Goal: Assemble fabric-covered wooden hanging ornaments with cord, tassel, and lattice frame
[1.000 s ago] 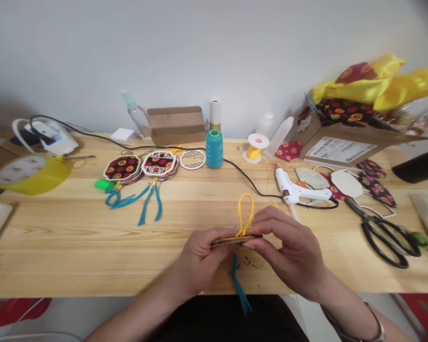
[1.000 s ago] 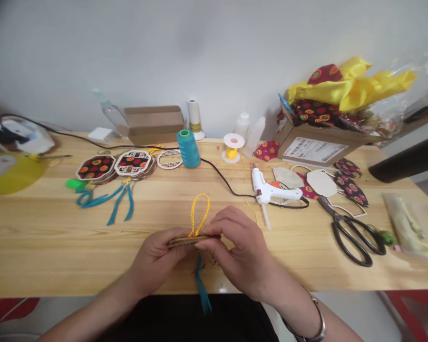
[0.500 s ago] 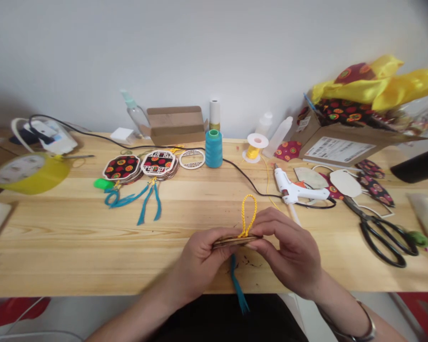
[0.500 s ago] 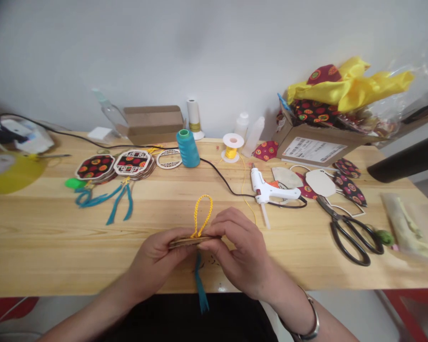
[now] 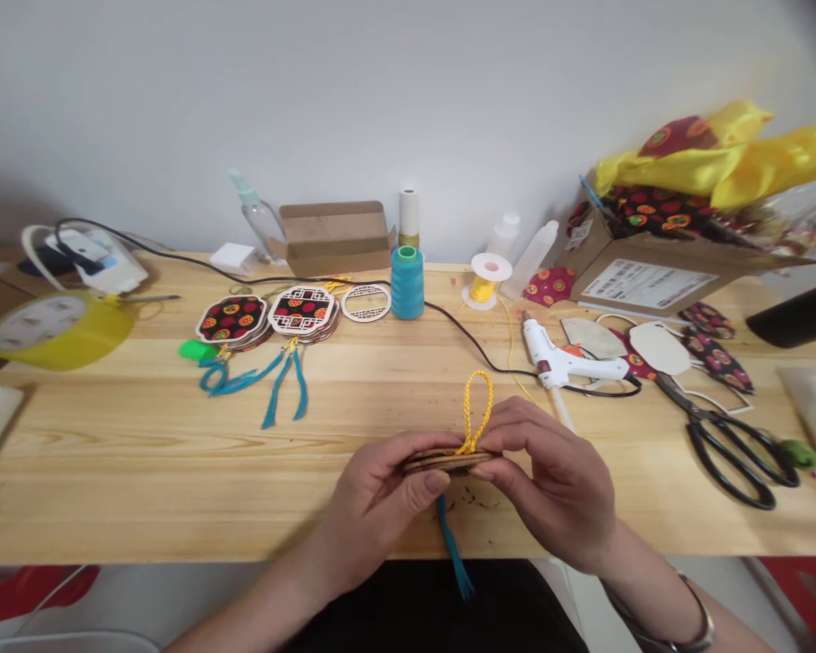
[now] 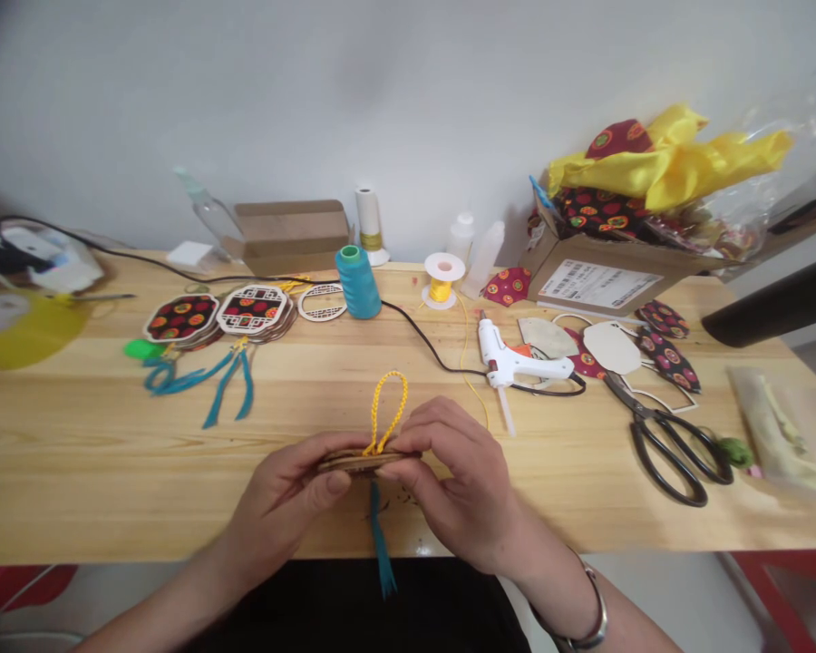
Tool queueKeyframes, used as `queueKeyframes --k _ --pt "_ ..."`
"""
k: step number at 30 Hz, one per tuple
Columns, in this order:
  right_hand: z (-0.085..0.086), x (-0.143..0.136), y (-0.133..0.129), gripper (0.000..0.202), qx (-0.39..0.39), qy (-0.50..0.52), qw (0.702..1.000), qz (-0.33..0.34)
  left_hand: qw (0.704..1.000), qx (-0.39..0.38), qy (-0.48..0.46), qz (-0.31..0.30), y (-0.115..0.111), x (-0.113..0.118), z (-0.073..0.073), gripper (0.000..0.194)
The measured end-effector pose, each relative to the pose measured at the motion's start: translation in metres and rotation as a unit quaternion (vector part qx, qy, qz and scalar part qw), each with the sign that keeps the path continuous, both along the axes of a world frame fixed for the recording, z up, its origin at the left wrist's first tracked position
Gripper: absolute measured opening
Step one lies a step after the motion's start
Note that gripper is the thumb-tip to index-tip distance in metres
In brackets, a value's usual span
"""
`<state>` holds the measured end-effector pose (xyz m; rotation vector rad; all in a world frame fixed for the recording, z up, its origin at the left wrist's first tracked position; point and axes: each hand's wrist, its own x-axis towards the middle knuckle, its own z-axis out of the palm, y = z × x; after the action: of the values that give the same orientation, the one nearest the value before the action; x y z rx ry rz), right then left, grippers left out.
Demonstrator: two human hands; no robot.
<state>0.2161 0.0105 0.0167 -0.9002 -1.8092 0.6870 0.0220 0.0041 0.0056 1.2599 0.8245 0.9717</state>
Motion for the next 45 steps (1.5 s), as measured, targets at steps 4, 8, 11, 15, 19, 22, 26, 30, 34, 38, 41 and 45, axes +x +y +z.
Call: queueKeyframes --k 4,8,11,15,19,22,26,30,34,38,41,45 --pt "0.002 0.001 0.001 0.008 -0.003 -0.003 1.0 -0.002 1.0 0.015 0.004 0.027 0.0 0.001 0.003 0.027" --pt "0.001 0.002 0.0 0.008 -0.006 -0.003 1.0 0.002 0.998 0.04 0.023 0.045 0.0 0.001 0.005 0.024" --pt "0.0 0.004 -0.001 0.01 -0.006 -0.006 1.0 0.006 0.996 0.065 0.042 0.049 0.0 0.0 0.004 0.025" --pt "0.0 0.006 -0.001 0.011 -0.003 -0.011 1.0 0.008 0.995 0.076 0.043 0.047 0.002 -0.001 0.004 0.029" --pt "0.001 0.006 0.0 0.01 0.005 -0.016 1.0 0.006 0.994 0.077 0.058 0.044 0.004 0.0 0.005 0.031" --pt "0.001 0.006 0.0 0.011 0.004 -0.023 1.0 0.005 0.994 0.079 0.06 0.044 0.004 0.0 0.005 0.033" --pt "0.002 0.005 0.0 0.01 0.01 -0.033 0.999 -0.001 0.993 0.08 0.062 0.055 0.003 0.001 0.004 0.033" --pt "0.003 0.004 0.001 0.006 0.011 -0.043 0.999 -0.012 0.99 0.086 0.085 0.07 0.003 0.002 0.003 0.031" --pt "0.002 0.006 0.002 0.005 -0.032 -0.041 0.999 -0.016 0.987 0.083 0.133 0.032 0.006 0.0 0.003 0.026" --pt "0.003 0.01 0.004 0.008 -0.101 -0.052 0.993 -0.018 0.981 0.057 0.186 0.002 0.012 -0.003 0.005 0.032" --pt "0.007 0.012 0.007 0.008 -0.14 -0.064 0.988 -0.012 0.979 0.053 0.194 -0.02 0.015 -0.004 0.008 0.034" --pt "0.013 0.012 0.013 0.01 -0.18 -0.079 0.981 -0.005 0.979 0.073 0.19 -0.021 0.019 -0.004 0.009 0.028"
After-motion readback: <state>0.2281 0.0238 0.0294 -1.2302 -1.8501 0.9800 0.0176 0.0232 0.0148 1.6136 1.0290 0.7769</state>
